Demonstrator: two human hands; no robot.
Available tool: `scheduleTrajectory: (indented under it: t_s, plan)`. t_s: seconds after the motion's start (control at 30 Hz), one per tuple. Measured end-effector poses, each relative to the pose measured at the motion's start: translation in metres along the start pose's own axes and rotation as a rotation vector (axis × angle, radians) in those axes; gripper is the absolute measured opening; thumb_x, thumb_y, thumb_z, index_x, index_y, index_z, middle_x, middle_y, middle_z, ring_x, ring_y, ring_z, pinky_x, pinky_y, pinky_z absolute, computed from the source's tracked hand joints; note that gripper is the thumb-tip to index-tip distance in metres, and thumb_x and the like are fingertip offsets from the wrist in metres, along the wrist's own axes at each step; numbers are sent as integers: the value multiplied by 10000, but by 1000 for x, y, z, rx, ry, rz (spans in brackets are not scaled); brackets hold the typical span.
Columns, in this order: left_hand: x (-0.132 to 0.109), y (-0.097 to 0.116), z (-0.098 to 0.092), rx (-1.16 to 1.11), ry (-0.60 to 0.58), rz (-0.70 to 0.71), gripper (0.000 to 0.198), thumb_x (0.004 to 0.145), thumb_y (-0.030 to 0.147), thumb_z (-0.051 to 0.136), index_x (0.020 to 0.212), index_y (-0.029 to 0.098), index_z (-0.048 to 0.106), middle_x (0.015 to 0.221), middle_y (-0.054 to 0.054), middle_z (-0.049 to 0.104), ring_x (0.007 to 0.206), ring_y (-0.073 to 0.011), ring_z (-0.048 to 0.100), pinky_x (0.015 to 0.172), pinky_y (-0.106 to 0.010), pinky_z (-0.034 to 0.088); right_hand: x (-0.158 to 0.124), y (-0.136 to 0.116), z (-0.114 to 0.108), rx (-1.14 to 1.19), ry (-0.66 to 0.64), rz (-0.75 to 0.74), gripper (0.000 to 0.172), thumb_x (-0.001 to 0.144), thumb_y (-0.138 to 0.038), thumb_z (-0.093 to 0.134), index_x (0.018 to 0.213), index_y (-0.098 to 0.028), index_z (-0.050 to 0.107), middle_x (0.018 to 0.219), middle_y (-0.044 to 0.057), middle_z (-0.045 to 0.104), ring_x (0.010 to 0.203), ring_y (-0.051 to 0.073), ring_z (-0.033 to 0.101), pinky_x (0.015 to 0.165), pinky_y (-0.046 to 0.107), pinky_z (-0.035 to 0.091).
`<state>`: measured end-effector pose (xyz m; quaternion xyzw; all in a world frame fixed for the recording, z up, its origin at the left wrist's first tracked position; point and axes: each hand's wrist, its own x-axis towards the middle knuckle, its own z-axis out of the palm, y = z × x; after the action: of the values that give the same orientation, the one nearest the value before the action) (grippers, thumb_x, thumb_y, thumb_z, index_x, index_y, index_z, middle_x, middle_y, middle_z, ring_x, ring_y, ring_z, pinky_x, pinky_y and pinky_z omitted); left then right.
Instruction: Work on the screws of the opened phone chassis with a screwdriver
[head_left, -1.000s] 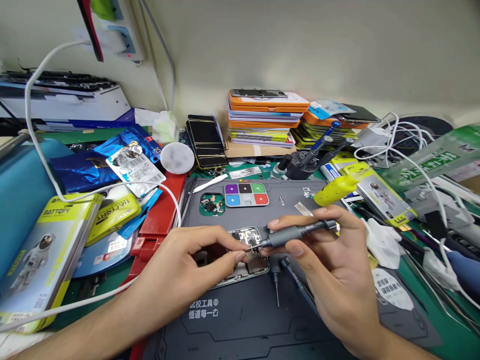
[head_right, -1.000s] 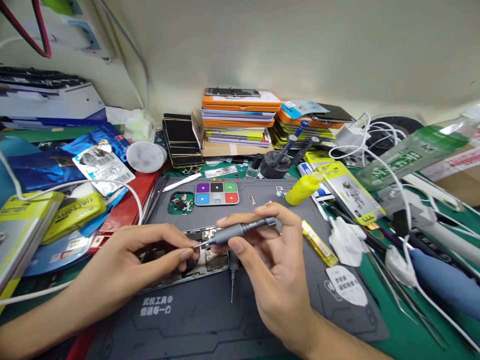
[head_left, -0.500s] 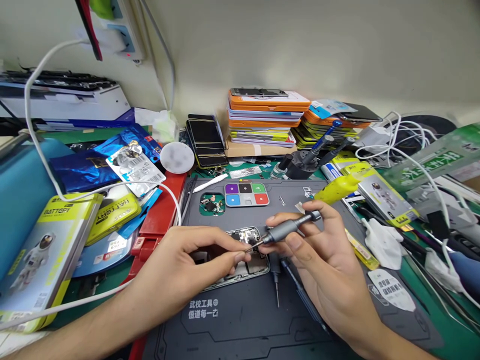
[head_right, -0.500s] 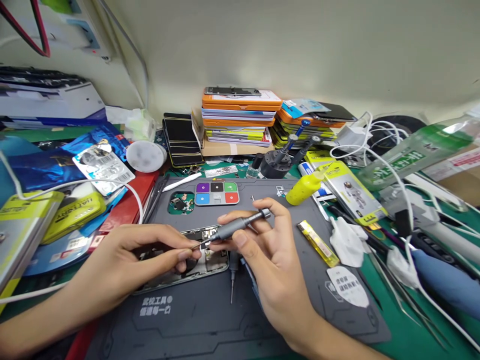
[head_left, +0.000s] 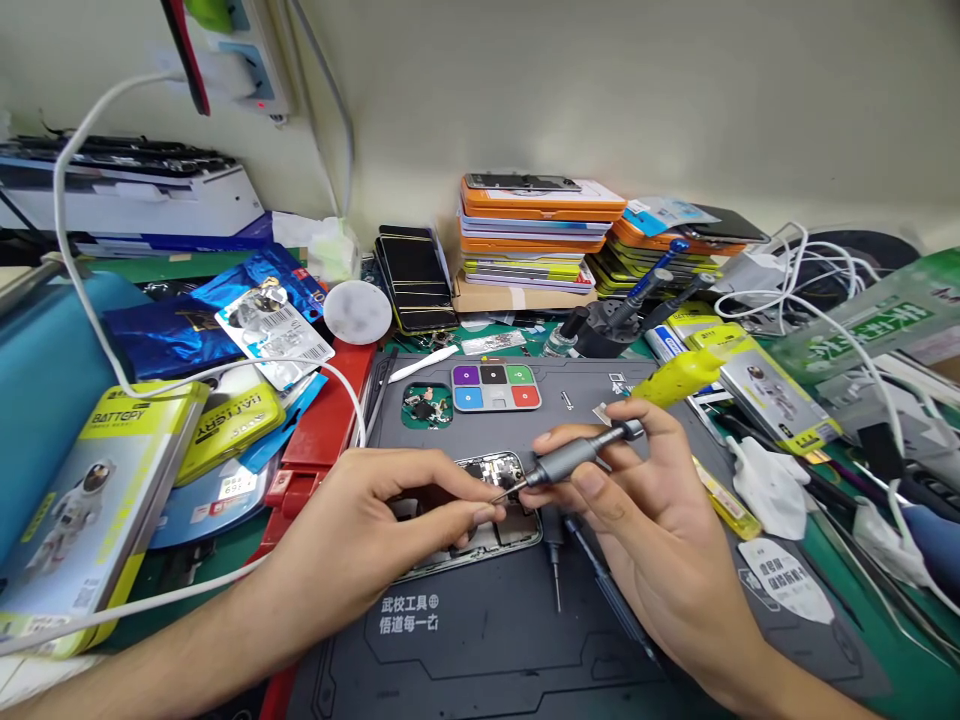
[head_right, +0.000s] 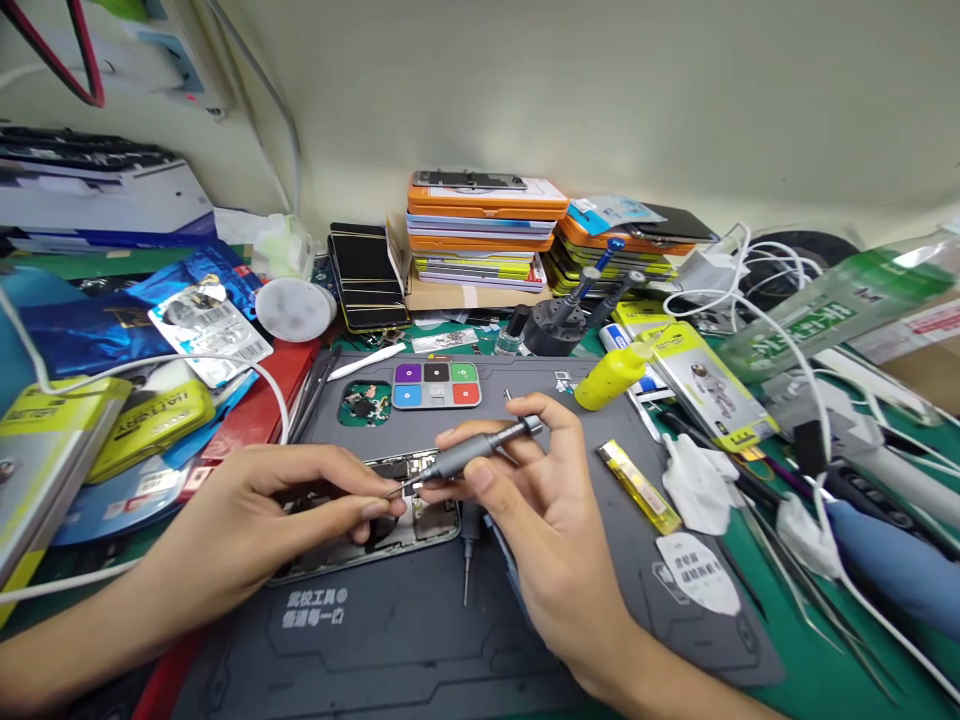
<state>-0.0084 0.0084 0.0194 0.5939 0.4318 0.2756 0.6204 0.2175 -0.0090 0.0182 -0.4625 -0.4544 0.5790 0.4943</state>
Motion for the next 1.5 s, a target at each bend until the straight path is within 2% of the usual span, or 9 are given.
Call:
scheduleTrajectory:
  t_s: [0.4,0.67,0.77,0.87,0.97,1.1,1.2,1.37,1.5]
  plan:
    - [1,-1,0,-22,-40,-8,223,978,418,714,995,229,829,946,1,777,784,-57,683,685,-111,496,-1,-1,-1,-12,-17,-15,413,928,-314,582,1230,-306,299,1053,-14,709,840,81,745,784,206,680]
    - [4,0,2,-103,-17,-111,264,985,421,689,1032,197,822,948,-38,771,778,-94,701,694,-153,526,6,-3,-7,107,-61,41,388,947,-290,521,1272,-319,311,1070,-18,699,792,83,740,796,182,661]
    - [6,0,3,-80,39,-127,292,998,443,667,1020,185,803,924,-35,757,766,-87,672,688,-158,510,8,-3,-12,12,27,-56,428,946,-315,522,1343,-322,363,1050,15,700,751,79,715,727,213,661]
    - [5,-2,1,-53,63,-117,362,1024,522,616,1082,207,784,1001,-16,757,779,-71,650,677,-157,488,4,1,-17,-221,60,-229,501,947,-270,522,1425,-371,413,1078,34,685,876,78,707,696,215,663]
    - [3,-3,0,-59,80,-114,409,1033,566,581,1097,202,757,969,-5,748,754,-66,623,648,-160,469,-3,9,-20,-512,-16,-431,689,905,-87,523,1500,-404,384,1130,31,662,994,49,703,775,164,659]
    - [3,-3,-1,-135,88,-94,394,1067,532,536,1046,165,678,868,11,714,699,-48,587,622,-136,459,-7,18,-20,-727,-164,-714,933,795,72,538,1600,-305,254,1164,72,625,1081,54,696,878,165,649]
    - [4,-3,0,-210,90,-74,374,1085,514,512,1013,162,616,790,31,690,666,-34,565,617,-107,444,-7,20,-19,-786,-227,-748,959,775,86,547,1603,-280,232,1193,80,626,1121,53,682,891,177,653]
    - [4,-4,0,-237,74,-65,365,1091,496,505,971,162,589,724,39,645,649,-41,548,618,-115,442,-3,16,-16,-869,-287,-803,963,771,67,587,1607,-279,255,1246,66,646,1204,29,649,1056,190,622]
    - [5,-4,0,-215,64,-62,377,1084,511,507,955,167,592,726,39,635,660,-51,544,627,-135,446,-3,16,-17,-893,-270,-818,945,781,52,595,1605,-286,276,1271,60,668,1206,25,656,1043,185,628]
